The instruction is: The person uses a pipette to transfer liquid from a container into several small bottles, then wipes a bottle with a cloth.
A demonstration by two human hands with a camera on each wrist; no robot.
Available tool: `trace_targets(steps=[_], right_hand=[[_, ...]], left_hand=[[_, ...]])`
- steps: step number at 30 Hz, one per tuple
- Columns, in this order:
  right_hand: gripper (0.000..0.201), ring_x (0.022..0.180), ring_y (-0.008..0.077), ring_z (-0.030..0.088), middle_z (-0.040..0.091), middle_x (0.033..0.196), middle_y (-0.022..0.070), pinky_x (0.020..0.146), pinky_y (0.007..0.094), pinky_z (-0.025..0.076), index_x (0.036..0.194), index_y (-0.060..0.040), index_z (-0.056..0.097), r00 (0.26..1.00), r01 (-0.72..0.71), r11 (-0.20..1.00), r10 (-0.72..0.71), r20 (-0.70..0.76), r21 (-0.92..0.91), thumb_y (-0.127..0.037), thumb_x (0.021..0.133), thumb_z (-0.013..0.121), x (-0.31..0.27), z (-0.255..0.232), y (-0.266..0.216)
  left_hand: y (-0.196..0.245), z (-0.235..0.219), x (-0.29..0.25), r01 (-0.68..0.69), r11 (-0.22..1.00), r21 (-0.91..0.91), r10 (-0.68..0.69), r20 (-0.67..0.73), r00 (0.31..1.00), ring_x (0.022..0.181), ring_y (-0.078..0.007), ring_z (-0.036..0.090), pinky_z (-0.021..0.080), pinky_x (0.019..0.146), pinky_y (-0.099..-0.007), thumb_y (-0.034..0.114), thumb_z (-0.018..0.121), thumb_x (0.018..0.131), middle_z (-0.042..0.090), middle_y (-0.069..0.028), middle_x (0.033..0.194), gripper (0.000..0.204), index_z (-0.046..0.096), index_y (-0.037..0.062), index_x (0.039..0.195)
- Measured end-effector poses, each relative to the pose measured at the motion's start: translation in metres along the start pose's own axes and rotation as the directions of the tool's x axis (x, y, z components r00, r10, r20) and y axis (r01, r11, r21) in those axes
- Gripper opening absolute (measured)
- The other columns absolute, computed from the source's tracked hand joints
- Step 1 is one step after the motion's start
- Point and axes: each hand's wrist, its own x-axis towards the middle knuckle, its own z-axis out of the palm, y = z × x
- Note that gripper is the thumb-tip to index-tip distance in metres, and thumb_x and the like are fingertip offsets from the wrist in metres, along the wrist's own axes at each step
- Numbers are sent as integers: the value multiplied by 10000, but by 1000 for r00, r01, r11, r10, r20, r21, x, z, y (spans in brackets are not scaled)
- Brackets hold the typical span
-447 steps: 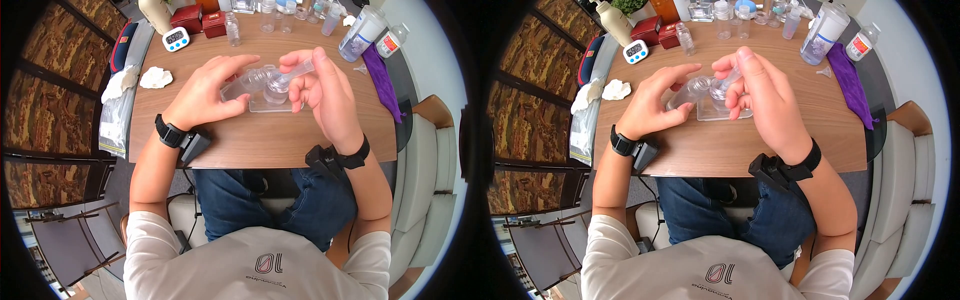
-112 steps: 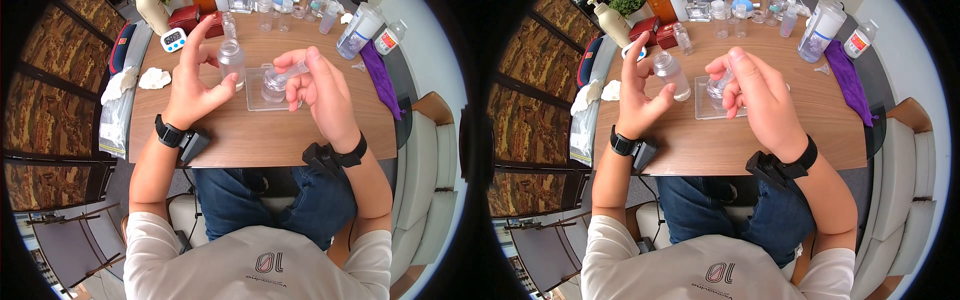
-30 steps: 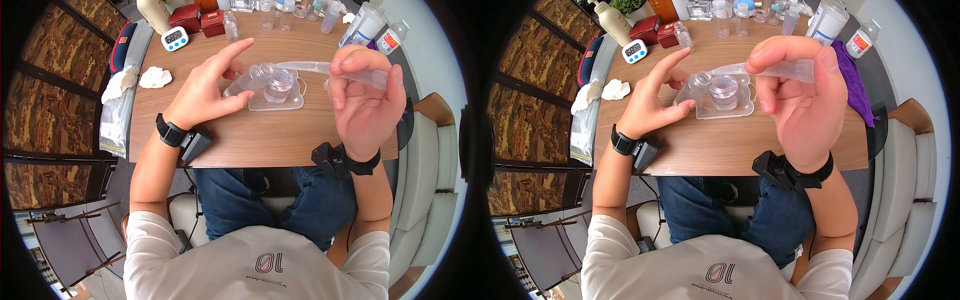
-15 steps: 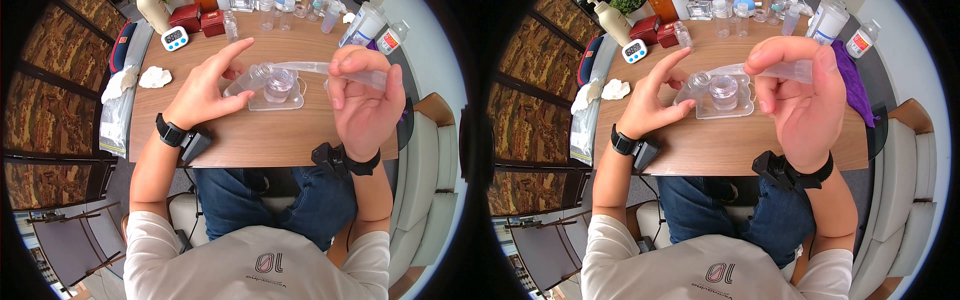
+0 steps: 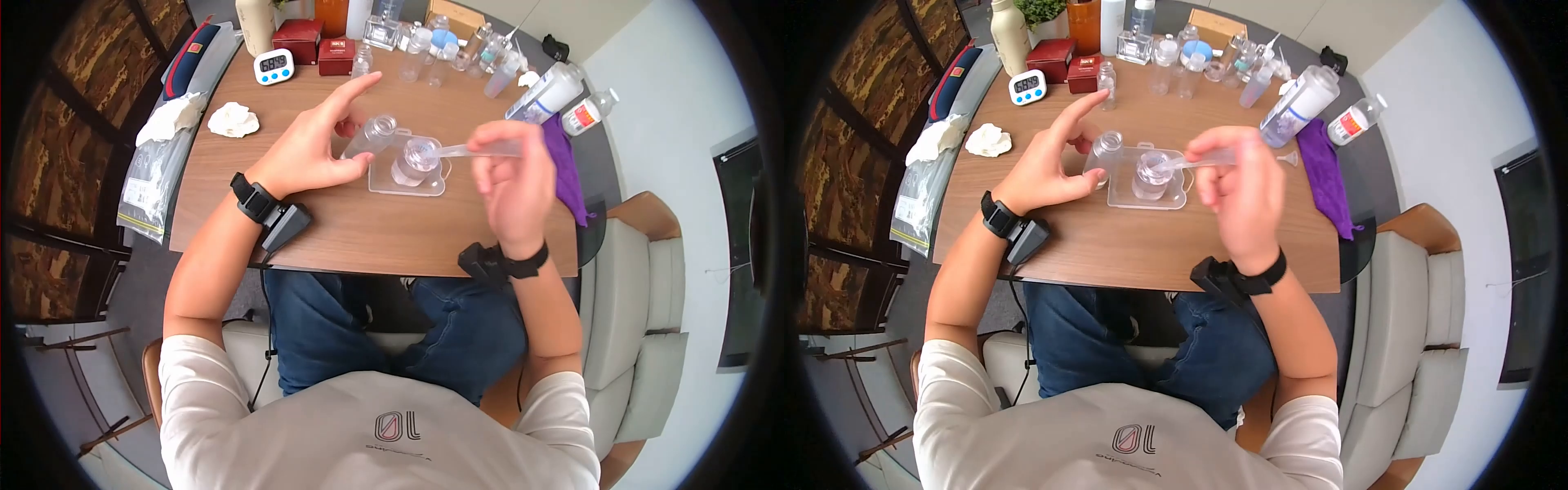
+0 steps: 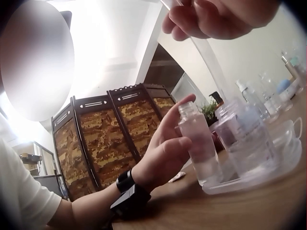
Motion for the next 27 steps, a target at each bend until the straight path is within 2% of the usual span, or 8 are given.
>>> trace_targets(steps=[1,2,4,8,11,18,20,27], right_hand=[[511,562,69,497,687,951,120,487,207,374,1022,19,637,996,-79,996,81,41,-49,-363,1133,317,4,4,2],[511,562,69,497,687,951,120,487,207,374,1022,19,637,996,-69,996,71,49,-51,-363,1133,317,9,9,6],[493,571,51,532,691,950,102,480,184,389,1068,16,647,966,-205,963,228,123,-178,-370,1129,346,16,21,10],[477,574,49,554,693,960,101,478,175,405,1095,17,651,964,-178,964,211,160,-196,-366,1126,368,21,29,16],[472,569,52,557,694,968,100,473,180,407,1085,15,652,968,-192,964,217,129,-182,-364,1124,373,21,30,14],[468,602,52,564,694,976,89,491,185,419,1044,16,661,960,-262,950,275,56,-168,-356,1119,386,19,27,5],[467,617,52,567,693,976,84,503,190,426,1036,18,663,954,-283,945,295,56,-162,-353,1117,392,19,25,3],[458,645,58,560,695,979,69,560,203,421,1043,29,668,947,-302,936,317,54,-183,-331,1115,395,17,24,3]], left_hand=[[1,-1,0,-11,1000,-1,11,-12,1000,877,-199,593,515,877,-345,121,750,739,632,-82,962,942,348,106,1590],[-3,0,0,-17,1000,-4,17,-15,1000,878,-203,593,513,878,-347,116,747,737,627,-83,957,947,342,109,1593],[-4,-5,-1,-23,1000,2,23,4,1000,888,-219,597,506,886,-362,118,729,728,621,-97,956,966,319,124,1603],[-1,-12,-3,-20,1000,17,20,18,1000,891,-243,600,497,894,-390,162,710,716,624,-113,954,986,296,152,1612],[1,-12,-3,-65,998,20,64,29,998,886,-257,601,497,891,-391,160,711,709,630,-123,951,995,294,155,1613],[5,-15,4,-47,999,24,44,119,992,918,-280,600,513,881,-397,156,704,713,629,-150,1025,1004,270,147,1619],[12,-20,9,55,998,-3,-54,190,980,936,-287,603,519,877,-396,151,701,720,628,-155,1065,1007,255,142,1623],[13,-26,23,112,994,0,-105,349,931,936,-280,609,516,883,-389,135,708,717,638,-135,1044,1011,261,138,1624]])
